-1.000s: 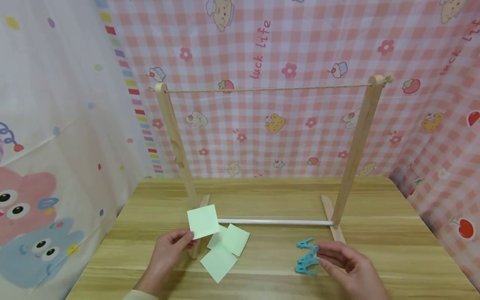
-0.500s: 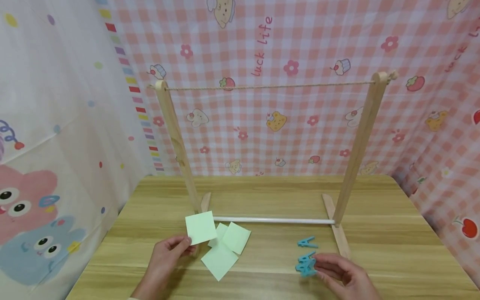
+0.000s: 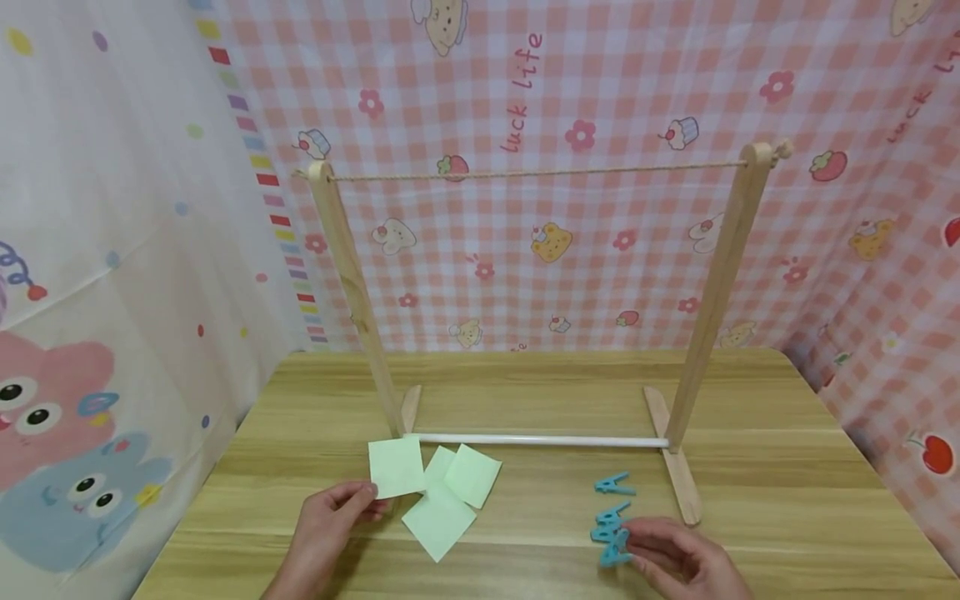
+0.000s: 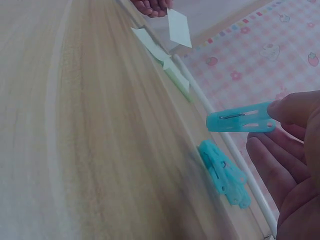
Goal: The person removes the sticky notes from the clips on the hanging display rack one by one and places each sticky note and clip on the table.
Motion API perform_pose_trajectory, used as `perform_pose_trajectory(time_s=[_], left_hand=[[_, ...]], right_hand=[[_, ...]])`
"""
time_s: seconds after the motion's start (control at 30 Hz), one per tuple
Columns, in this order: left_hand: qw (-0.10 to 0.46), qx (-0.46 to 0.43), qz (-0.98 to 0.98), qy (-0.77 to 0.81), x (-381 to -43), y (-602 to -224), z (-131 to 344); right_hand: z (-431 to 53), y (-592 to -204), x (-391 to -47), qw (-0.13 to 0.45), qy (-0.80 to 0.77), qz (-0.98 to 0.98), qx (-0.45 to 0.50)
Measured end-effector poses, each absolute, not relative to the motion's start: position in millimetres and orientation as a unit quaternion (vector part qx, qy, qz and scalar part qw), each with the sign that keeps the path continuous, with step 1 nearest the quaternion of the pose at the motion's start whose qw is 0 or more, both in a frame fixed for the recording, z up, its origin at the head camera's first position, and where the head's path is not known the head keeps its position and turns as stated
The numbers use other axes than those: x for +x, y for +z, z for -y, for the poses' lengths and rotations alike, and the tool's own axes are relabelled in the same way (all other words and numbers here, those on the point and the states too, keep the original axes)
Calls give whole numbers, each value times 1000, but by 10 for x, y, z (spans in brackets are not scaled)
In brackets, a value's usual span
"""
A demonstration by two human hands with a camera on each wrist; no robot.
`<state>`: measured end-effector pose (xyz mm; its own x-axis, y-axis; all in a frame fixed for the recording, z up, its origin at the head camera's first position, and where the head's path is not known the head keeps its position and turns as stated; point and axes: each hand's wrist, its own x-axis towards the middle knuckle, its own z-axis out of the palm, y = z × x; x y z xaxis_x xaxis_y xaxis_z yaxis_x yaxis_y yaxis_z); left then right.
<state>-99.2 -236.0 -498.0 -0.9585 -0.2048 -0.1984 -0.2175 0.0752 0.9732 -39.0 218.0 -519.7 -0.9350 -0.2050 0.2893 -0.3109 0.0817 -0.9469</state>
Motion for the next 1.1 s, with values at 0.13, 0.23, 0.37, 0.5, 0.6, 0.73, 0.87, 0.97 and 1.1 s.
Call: perform_pose_trajectory(time_s=[0.13, 0.23, 0.37, 0.5, 0.6, 0.73, 0.87, 0.97, 1.1], left_hand=[[3, -139, -730, 669, -975, -4982, 2364], [3, -137, -727, 673, -965, -4977, 2361], [4, -138, -724, 676, -960, -4981, 2360], [4, -143, -724, 674, -955, -5000, 2375], [6, -146, -728, 670, -953, -5012, 2397], [8, -152, -734, 662, -957, -5019, 2428], [9, -158, -732, 663, -959, -5020, 2452], [8, -160, -728, 667, -959, -5032, 2467], [11, -164, -725, 669, -961, -5045, 2472]], right_hand=[[-2171, -5218, -366, 29, 653, 739, 161], [-2168, -5215, -349, 11, 642, 754, 138], [-2169, -5208, -340, -13, 634, 766, 102], [-2169, -5210, -339, -30, 633, 771, 64], [-2157, -5208, -338, -23, 626, 778, 47], [-2129, -5192, -337, -11, 619, 785, 17], [-2118, -5193, -340, 9, 616, 787, 4], [-2123, -5217, -344, 36, 621, 782, 21], [-2139, -5239, -357, 40, 629, 776, 20]])
